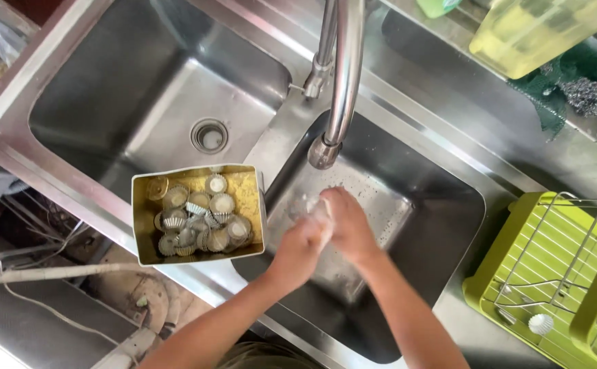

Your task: Wash individual small baking molds with a sponge and soapy water at a sink.

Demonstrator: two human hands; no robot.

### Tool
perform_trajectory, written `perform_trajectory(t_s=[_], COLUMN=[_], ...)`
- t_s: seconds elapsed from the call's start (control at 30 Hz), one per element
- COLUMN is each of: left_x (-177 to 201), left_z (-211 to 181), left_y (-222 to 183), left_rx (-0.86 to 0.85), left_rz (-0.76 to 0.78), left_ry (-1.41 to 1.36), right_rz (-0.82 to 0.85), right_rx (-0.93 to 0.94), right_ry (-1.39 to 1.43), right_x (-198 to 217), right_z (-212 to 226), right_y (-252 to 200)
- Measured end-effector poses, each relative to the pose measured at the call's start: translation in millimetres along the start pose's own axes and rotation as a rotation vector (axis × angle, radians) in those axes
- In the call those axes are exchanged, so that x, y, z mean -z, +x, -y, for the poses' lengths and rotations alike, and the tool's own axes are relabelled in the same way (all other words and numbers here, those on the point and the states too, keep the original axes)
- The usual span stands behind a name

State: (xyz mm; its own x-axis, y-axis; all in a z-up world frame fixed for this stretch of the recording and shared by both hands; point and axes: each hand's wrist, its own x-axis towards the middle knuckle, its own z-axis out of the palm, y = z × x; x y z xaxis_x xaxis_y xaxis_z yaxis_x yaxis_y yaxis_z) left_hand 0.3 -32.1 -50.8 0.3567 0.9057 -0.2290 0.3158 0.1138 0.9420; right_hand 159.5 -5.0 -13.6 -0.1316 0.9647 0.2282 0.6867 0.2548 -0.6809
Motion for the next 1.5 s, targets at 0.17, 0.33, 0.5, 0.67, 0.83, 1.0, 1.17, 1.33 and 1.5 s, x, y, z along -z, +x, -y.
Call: perform_trajectory(t_s=[0.17,0.33,0.5,0.67,0.83,1.0,1.17,1.33,1.5], left_x=[36,11,2,22,44,5,6,22,25], left_z=[-41,-12,-44,-55,-69,-34,-22,-42,-61], left_y=[-8,-2,6,7,9,-1,20,5,0], left_rx=[-0.807,-0.455,0.496,-0.080,-0.812,-0.283,0.310,-0.043,-0.009], left_rz=[0.082,0.150,-0.018,0.028,0.320,0.077,-0.015,-0.047,0.036], left_ry=[0.731,0.349,-0.532,-0.101,0.698,0.207,-0.855,-0.292,-0.125], right_rz=[0.502,0.465,-0.132,0.127,0.718,0.196,0.021,0.074,0.044], right_rx=[-0.169,-0.217,-0.021,-0.143,-0.308,-0.208,-0.052,-0.464,-0.424], right_ry=[0.214,0.228,-0.150,0.036,0.282,0.076,0.135,1.389,0.863], right_x=[48,21,-5,22,53,33,22,28,14], right_z=[13,10,31,6,-11,15,19,10,-7], right_y=[16,5,-15,0,10,-11,-9,-18,-34])
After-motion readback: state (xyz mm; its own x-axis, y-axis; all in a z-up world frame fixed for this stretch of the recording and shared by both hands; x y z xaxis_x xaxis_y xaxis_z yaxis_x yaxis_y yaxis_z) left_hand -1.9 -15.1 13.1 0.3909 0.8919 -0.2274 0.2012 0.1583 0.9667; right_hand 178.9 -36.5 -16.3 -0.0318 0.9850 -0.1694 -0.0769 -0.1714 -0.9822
